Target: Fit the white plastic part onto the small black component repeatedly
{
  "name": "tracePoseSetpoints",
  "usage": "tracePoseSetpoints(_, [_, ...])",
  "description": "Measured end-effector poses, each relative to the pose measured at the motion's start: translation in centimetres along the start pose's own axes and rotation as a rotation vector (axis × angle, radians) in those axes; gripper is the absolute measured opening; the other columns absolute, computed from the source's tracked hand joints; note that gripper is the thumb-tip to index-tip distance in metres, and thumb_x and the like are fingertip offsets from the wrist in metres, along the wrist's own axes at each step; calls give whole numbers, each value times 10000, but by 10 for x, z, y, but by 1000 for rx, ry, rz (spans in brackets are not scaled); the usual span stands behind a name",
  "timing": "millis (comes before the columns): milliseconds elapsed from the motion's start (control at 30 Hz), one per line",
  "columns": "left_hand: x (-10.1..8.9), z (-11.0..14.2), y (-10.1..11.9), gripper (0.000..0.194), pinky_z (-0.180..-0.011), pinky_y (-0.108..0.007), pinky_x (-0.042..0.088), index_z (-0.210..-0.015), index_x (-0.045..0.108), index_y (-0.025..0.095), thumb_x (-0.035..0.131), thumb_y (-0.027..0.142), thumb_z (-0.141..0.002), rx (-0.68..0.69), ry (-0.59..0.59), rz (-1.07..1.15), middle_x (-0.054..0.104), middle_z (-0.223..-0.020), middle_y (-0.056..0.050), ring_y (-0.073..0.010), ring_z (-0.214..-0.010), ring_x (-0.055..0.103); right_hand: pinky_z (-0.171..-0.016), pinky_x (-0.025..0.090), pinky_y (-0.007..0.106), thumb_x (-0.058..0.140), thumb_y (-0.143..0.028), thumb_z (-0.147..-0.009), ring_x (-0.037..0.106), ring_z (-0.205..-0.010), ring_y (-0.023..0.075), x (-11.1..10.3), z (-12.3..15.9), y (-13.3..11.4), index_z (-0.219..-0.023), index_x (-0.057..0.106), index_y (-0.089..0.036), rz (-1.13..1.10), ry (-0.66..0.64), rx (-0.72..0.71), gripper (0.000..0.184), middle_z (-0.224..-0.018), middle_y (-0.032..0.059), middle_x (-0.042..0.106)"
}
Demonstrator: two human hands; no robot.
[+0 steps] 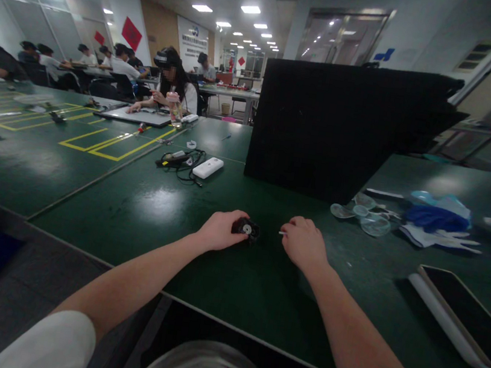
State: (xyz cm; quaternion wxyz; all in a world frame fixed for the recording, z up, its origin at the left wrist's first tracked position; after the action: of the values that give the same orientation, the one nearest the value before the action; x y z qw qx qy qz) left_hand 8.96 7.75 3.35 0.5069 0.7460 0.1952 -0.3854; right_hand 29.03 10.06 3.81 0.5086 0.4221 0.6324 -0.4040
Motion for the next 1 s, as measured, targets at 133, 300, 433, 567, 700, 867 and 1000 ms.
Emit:
tracePoseSetpoints(133, [0,1,3,480,-892,-340,543,-1292,577,274,704,359,-836,22,0,-1,720,-1154,-28,-215,-1024,692,-766,526,417,681,-325,-819,630,-956,289,-12,5,14,-903,748,-218,-178,76,105,152,-1093,120,655])
tracePoseSetpoints(300, [2,-1,1,481,-864,-343,547,-1267,587,261,710,377,-818,45,48,-47,728,-1100,-28,-217,-962,697,-661,547,328,671,-406,-837,674,-717,191,-20,10,-7,-905,711,-214,-708,176,47,208,-878,47,729])
tracePoseSetpoints(433, [3,-1,0,469,-843,-329,552,-1254,592,265,711,382,-816,30,66,-50,731,-1088,-25,-212,-948,702,-717,572,337,677,-400,-850,704,-777,196,-15,14,-28,-933,714,-215,-907,196,-20,207,-929,51,746])
tracePoseSetpoints(567, [2,0,2,465,-838,-332,551,-1243,604,275,717,404,-810,25,40,-61,737,-1066,-18,-213,-932,707,-678,559,331,655,-383,-868,679,-742,181,-9,15,-40,-962,721,-224,-845,158,-34,196,-916,38,737])
tracePoseSetpoints(700, [1,0,5,460,-848,-336,548,-1233,610,279,719,416,-808,17,19,-62,737,-1068,-13,-214,-932,706,-625,521,308,616,-371,-893,640,-695,167,-13,16,-52,-951,715,-230,-715,89,-86,181,-881,29,718])
tracePoseSetpoints(867, [2,0,5,443,-899,-348,544,-1231,617,281,719,376,-811,-2,7,-39,731,-1105,-18,-219,-968,699,-590,454,293,552,-446,-932,601,-680,162,-16,16,-53,-821,702,-217,-474,65,-71,296,-836,30,687])
tracePoseSetpoints(1000, [2,0,5,466,-914,-358,546,-1250,610,282,725,372,-808,5,-1,-34,728,-1108,-20,-222,-975,696,-549,390,278,395,-575,-984,549,-591,146,-7,14,-54,-683,643,-210,-368,-12,-44,534,-687,23,639])
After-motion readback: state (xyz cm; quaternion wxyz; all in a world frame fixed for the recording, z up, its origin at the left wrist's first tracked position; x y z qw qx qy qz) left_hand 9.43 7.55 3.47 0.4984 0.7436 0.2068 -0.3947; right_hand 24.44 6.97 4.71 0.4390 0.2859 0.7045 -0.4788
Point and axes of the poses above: each hand's wrist, its own z-axis away from the middle knuckle, its own x-axis out of the palm, y = z × x, the point moved 10 cm from there along -z, towards the middle knuckle
